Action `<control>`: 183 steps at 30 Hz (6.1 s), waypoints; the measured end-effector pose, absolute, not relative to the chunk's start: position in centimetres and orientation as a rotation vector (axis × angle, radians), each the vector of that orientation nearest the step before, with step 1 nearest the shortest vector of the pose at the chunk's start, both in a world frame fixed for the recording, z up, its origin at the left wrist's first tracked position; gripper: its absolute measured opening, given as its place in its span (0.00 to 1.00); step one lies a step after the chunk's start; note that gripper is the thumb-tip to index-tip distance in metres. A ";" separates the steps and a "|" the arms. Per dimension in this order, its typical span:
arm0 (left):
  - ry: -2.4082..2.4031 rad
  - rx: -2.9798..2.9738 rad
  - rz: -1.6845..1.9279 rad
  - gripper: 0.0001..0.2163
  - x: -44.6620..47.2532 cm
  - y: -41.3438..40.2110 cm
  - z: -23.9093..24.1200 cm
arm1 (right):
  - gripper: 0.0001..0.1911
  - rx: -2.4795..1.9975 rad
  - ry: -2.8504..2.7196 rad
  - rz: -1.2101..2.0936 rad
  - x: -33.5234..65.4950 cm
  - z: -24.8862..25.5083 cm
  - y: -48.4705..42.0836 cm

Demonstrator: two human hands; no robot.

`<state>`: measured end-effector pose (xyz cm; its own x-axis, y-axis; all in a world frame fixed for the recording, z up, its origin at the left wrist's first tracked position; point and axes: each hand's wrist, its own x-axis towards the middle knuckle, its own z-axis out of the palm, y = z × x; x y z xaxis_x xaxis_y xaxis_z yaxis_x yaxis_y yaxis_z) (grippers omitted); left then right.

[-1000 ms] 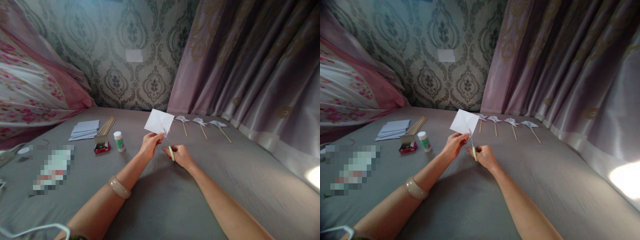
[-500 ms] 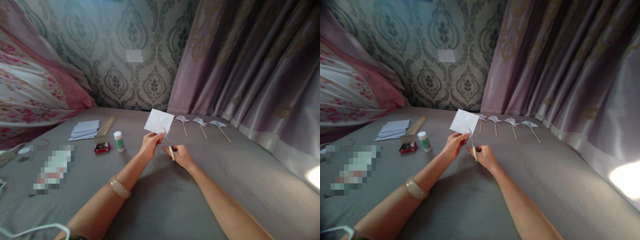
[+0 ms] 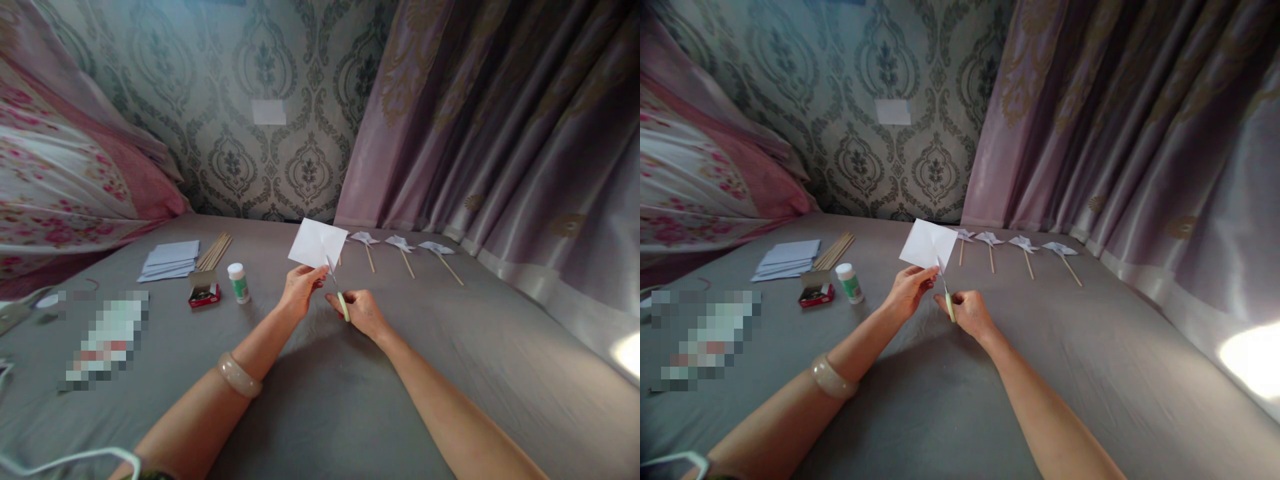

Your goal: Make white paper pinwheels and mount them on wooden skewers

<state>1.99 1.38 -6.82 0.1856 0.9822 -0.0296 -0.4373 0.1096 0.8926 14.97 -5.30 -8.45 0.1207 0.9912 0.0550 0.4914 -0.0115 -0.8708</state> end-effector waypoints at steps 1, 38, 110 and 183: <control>0.779 0.893 1.215 0.12 2.0 1.4 -6.8 | 0.25 -1.612 -1.478 0.803 15.0 -8.5 -5.3; 0.860 1.031 1.120 0.07 0.6 3.7 -9.4 | 0.23 -1.317 -0.882 0.833 19.8 -9.4 -3.1; 0.735 0.689 1.199 0.15 1.6 2.1 -7.4 | 0.34 -1.480 -1.639 1.037 15.4 -9.1 -5.4; 0.765 0.787 1.249 0.14 1.7 1.6 -7.2 | 0.30 -1.569 -1.546 0.949 15.2 -8.8 -5.4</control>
<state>1.69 1.64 -7.17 0.1525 0.9858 -0.0699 -0.5102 0.1391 0.8487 15.23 -5.43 -8.85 0.0064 0.9999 -0.0134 0.4644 -0.0148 -0.8855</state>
